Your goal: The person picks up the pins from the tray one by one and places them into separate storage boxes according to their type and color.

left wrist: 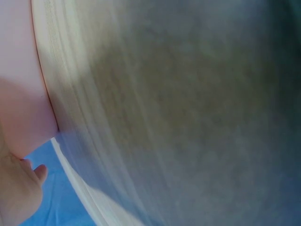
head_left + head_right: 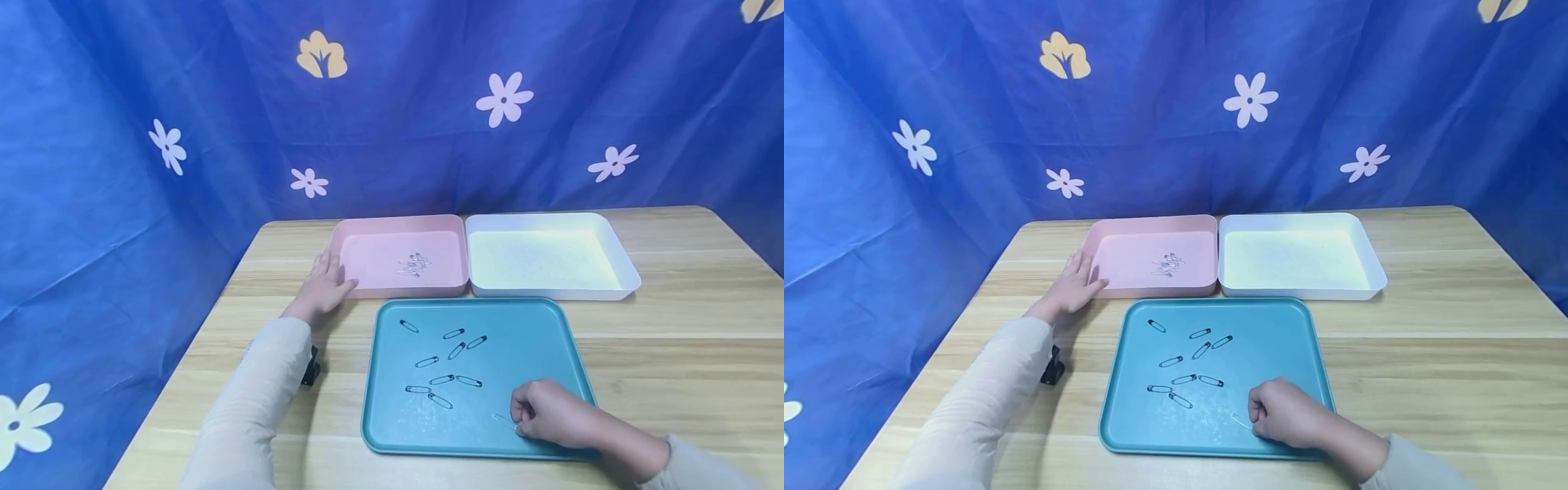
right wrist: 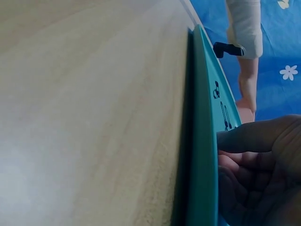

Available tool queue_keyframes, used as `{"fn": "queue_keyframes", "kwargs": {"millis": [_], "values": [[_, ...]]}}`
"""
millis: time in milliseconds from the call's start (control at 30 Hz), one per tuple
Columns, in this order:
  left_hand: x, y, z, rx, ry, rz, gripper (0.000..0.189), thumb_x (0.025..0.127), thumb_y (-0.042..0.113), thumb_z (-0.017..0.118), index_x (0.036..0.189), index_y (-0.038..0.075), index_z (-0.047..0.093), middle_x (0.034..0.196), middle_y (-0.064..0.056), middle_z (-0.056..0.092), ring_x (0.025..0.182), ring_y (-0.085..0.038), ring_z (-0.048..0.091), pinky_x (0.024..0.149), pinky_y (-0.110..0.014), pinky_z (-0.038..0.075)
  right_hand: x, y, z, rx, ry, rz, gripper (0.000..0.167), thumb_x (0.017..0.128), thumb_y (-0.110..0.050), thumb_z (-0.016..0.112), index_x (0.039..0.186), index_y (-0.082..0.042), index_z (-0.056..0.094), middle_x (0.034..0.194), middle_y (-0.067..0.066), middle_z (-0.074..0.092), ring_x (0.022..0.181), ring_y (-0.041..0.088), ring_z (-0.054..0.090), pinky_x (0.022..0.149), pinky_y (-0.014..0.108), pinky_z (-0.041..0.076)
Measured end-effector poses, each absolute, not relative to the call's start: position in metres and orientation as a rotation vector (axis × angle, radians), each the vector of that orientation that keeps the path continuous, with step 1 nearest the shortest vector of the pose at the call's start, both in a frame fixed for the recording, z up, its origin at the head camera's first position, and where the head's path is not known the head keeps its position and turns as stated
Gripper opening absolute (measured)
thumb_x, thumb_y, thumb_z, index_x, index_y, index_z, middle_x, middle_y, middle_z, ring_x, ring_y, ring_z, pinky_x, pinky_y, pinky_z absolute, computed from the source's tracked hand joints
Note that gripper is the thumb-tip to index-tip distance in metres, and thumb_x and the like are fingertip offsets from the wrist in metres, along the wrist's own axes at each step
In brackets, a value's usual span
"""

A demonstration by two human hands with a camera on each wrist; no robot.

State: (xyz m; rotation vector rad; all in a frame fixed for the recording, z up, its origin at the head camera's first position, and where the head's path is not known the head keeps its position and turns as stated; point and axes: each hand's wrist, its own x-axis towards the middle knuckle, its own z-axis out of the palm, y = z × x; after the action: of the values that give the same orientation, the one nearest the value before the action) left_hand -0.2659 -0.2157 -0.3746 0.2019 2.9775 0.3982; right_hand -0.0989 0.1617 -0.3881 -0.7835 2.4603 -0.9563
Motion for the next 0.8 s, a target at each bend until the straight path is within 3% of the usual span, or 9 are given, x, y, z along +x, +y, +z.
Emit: {"fn": "queue_keyframes", "kwargs": {"millis": [233, 800], "values": [[-0.265, -0.216, -0.375, 0.203, 2.984, 0.398, 0.078, 0.087, 0.048, 0.034, 0.136, -0.004, 0.002, 0.140, -0.022, -0.009, 0.127, -0.032, -0.012, 0.101, -0.049, 0.006, -0.104, 0.163, -0.388, -0.794, 2.374, -0.976, 0.019, 0.069, 0.000, 0.055, 0.059, -0.017, 0.052, 0.054, -0.012, 0.044, 0.054, 0.001, 0.041, 0.047, 0.018, 0.036], [-0.263, -0.216, -0.370, 0.212, 2.979, 0.389, 0.078, 0.087, 0.048, 0.034, 0.136, -0.003, 0.002, 0.140, -0.022, -0.008, 0.126, -0.032, -0.012, 0.101, -0.048, 0.004, -0.130, 0.159, -0.377, -0.706, 2.217, -1.179, 0.005, 0.075, -0.004, 0.057, 0.071, -0.007, 0.056, 0.061, -0.002, 0.053, 0.053, 0.008, 0.048, 0.046, 0.021, 0.041]]}}
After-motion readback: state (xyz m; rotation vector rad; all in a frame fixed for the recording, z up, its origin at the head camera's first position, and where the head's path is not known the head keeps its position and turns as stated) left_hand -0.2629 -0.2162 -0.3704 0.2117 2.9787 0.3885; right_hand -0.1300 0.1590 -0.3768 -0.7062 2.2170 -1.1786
